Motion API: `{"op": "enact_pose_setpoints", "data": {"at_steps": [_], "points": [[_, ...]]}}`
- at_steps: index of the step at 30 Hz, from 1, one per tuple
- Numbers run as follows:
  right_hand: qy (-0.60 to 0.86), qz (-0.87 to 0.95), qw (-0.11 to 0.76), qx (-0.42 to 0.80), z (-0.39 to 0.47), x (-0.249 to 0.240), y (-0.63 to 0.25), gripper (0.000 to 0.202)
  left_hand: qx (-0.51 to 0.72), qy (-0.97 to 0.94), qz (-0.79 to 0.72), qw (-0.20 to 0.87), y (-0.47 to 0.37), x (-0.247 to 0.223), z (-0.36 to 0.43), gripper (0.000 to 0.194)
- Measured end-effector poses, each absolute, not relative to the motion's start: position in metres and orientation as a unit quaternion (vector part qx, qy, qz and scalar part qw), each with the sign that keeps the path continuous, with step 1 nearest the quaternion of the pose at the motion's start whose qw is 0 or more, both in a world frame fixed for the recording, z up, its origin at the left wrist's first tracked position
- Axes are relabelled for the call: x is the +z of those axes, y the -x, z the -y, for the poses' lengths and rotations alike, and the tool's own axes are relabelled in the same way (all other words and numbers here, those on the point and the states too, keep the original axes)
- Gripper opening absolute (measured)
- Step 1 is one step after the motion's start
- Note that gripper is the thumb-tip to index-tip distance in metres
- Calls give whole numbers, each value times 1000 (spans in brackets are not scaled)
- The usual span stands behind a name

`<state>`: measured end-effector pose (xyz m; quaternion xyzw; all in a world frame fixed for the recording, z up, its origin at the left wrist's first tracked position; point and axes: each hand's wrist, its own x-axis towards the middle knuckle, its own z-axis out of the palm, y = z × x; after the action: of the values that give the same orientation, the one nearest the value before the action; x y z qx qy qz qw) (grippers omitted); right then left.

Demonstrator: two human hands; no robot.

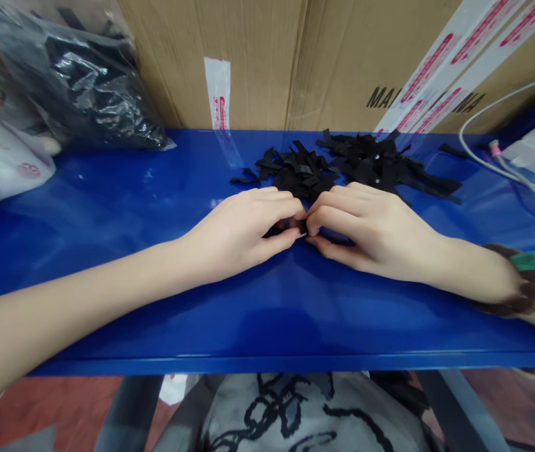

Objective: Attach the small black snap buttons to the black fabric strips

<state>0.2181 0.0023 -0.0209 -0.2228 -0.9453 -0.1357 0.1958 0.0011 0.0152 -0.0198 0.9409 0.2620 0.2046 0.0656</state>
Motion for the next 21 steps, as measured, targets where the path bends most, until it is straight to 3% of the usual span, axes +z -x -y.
{"op": "enact_pose_setpoints", "data": {"at_steps": [13,21], "points": [[234,950,178,-109,-3,-21,-217,13,199,-943,-259,65,1,-20,-16,8],[220,942,213,-138,-1,-20,-218,13,208,-943,-253,62,1,-19,-15,9]]}}
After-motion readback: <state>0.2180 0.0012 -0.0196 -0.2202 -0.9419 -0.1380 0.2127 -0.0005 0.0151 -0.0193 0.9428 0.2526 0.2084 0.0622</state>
